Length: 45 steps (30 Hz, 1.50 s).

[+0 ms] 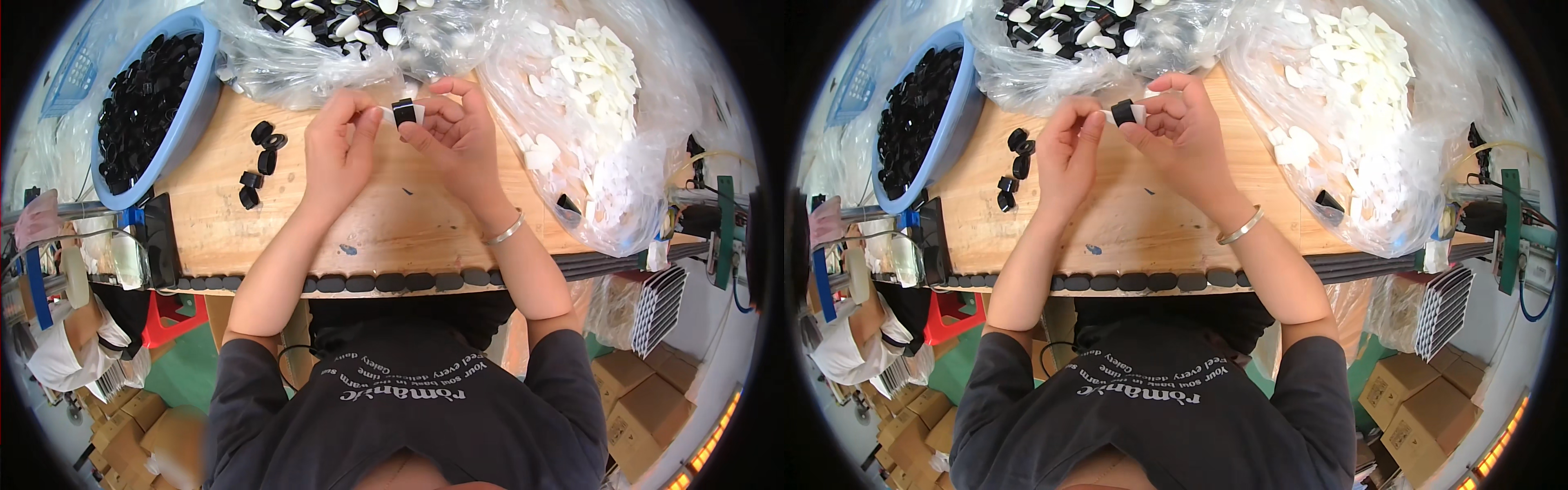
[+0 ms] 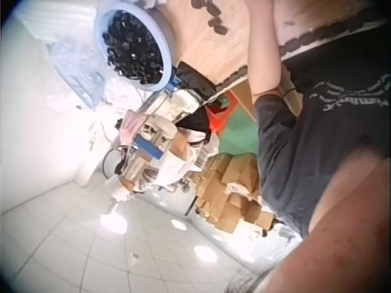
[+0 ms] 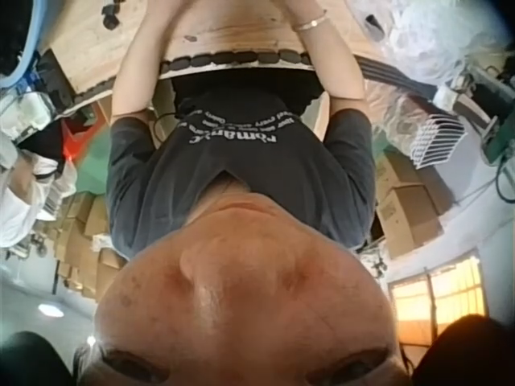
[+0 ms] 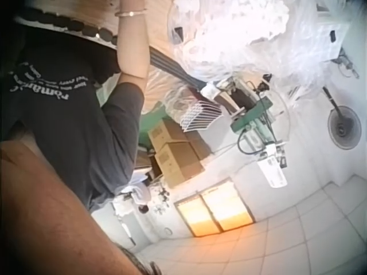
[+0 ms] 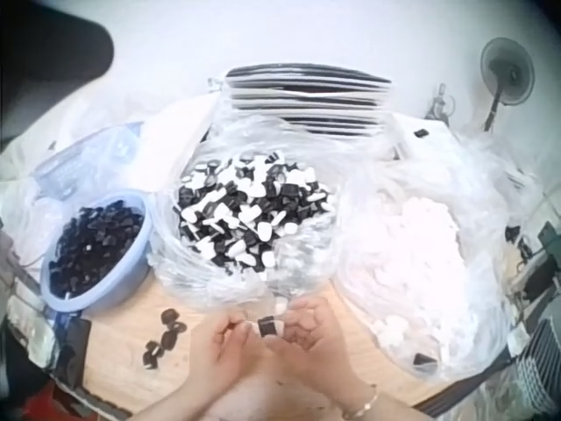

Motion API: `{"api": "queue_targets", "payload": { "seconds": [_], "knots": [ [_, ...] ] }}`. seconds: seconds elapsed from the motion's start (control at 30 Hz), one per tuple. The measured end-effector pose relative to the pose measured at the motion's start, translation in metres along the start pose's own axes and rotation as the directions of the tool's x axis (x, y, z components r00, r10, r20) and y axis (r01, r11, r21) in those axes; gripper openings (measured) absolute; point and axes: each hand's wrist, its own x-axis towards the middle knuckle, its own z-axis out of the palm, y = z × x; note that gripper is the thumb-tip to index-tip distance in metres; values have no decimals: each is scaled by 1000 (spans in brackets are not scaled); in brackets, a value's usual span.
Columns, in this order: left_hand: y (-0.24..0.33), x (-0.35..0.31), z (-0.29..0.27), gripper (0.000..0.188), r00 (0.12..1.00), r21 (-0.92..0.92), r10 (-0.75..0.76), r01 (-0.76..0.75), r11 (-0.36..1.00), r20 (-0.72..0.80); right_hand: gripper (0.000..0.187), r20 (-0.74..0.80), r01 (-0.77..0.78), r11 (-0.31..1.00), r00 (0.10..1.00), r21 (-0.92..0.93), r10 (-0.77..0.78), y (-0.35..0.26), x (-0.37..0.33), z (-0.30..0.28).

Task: Assembling small black ring-shaped components with white inserts by hand at a workbench.

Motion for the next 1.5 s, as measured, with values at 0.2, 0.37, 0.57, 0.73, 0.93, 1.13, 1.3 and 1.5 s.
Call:
{"api": "queue_targets", "payload": {
  "seconds": [0.2, 0.37, 0.57, 0.73, 0.93, 1.13, 1.3, 1.5],
  "knots": [
    [-2, -7, 3, 4, 981, -40, -114, 122, 992, 158, 47, -87, 64, 998, 994, -6, -64, -1, 0, -1],
    [6, -3, 2, 5, 969, -228, -197, 227, 947, 147, 43, -81, 125, 981, 987, -146, -138, -3, -1, -2],
    [-2, -1, -5, 8, 978, -189, -115, 148, 971, 175, 28, 15, 136, 940, 990, -312, -138, -9, -3, -3],
    [-1, -2, -4, 7, 978, -100, -97, 117, 988, 185, 22, 5, 196, 908, 978, -370, -210, -11, -2, -5],
    [-1, -1, -5, 7, 984, -42, -36, 44, 998, 176, 23, 121, 352, 779, 932, -519, -341, -11, -1, -8],
    [-1, -7, 1, 8, 980, -197, -117, 148, 969, 162, 19, 11, 288, 844, 948, -452, -318, -13, -4, -2],
    [2, -5, 5, 6, 992, -95, -22, 34, 995, 122, 19, 141, 452, 661, 872, -599, -469, -14, -2, -4],
    [-3, -4, 2, 7, 990, -63, 15, -6, 998, 139, 20, 207, 545, 570, 809, -615, -551, -11, -1, -4]
  ]
}}
